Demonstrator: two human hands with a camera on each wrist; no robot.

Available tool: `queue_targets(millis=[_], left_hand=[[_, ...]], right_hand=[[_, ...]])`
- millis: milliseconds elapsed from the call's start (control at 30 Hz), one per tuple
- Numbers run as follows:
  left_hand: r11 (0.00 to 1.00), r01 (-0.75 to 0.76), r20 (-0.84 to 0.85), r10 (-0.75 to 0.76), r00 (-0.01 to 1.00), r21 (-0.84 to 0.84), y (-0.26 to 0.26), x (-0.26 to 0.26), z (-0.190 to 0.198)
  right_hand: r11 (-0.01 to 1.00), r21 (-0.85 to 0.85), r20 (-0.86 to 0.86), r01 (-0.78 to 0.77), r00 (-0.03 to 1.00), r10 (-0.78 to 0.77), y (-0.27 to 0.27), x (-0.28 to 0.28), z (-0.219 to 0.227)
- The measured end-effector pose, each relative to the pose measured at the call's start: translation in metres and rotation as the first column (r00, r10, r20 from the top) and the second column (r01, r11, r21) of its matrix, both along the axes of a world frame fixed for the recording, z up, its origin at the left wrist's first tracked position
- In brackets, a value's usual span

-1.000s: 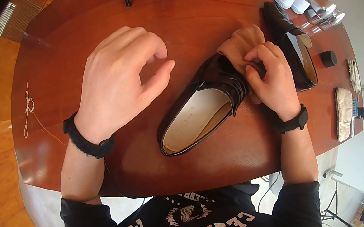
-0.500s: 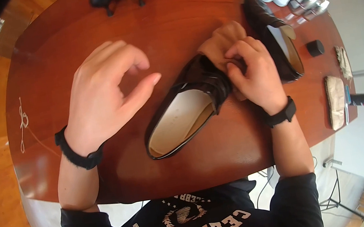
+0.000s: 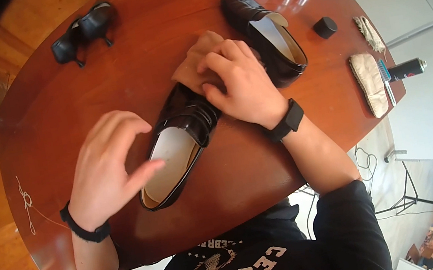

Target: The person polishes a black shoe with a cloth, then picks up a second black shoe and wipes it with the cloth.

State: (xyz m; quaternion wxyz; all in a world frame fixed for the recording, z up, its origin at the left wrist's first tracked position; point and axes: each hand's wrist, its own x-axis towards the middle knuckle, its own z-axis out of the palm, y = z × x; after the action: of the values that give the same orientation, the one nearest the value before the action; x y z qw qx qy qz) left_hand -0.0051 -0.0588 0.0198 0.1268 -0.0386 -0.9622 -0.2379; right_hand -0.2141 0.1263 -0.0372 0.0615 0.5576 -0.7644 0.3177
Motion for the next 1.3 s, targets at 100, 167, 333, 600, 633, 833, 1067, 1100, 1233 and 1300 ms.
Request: queue_targets(millis=[100, 167, 333, 600, 633, 833, 1067, 1100, 1233, 1300], left_hand=[[0.997, 0.079, 0.128, -0.077, 0.989, -0.012, 0.011, 0.006, 0.002], [0.996, 0.085, 0.123, -0.082, 0.989, -0.022, 0.023, 0.007, 0.001], [0.986, 0.167, 0.228, -0.16, 0.961, -0.012, 0.042, 0.008, -0.002], [0.991, 0.131, 0.222, -0.136, 0.965, 0.035, 0.047, 0.007, -0.008], [0.991, 0.126, 0.224, -0.13, 0.966, 0.034, 0.048, 0.007, -0.008], [0.997, 0.079, 0.218, -0.083, 0.972, 0.028, 0.054, 0.008, -0.009], [0.999, -0.016, 0.194, 0.008, 0.981, 0.039, 0.073, 0.013, -0.016], [0.999, -0.025, 0.167, 0.019, 0.986, 0.034, 0.077, 0.013, -0.019], [0.988, -0.15, 0.12, 0.146, 0.982, 0.029, 0.101, 0.012, -0.022], [0.983, -0.18, 0.096, 0.178, 0.979, 0.016, 0.107, 0.01, -0.025]], right_hand=[[0.997, 0.062, 0.0, -0.055, 0.999, 0.055, 0.003, -0.004, -0.006], [0.987, 0.146, 0.052, -0.069, 0.997, 0.062, 0.004, -0.005, -0.014], [0.99, 0.124, 0.021, -0.063, 0.998, 0.06, 0.004, -0.008, -0.019], [0.99, 0.112, 0.086, -0.082, 0.994, 0.073, 0.004, -0.008, -0.015], [0.99, 0.11, 0.09, -0.083, 0.993, 0.073, 0.005, -0.008, -0.014], [0.995, 0.067, 0.041, -0.07, 0.997, 0.067, 0.001, -0.009, -0.026], [0.993, -0.021, 0.033, -0.112, 0.993, 0.113, -0.014, -0.019, -0.034], [0.993, -0.006, 0.034, -0.122, 0.992, 0.122, -0.017, -0.019, -0.033], [0.99, 0.013, 0.072, -0.138, 0.988, 0.137, -0.033, -0.023, -0.03], [0.985, 0.089, 0.17, -0.145, 0.977, 0.128, -0.04, -0.028, -0.024]])
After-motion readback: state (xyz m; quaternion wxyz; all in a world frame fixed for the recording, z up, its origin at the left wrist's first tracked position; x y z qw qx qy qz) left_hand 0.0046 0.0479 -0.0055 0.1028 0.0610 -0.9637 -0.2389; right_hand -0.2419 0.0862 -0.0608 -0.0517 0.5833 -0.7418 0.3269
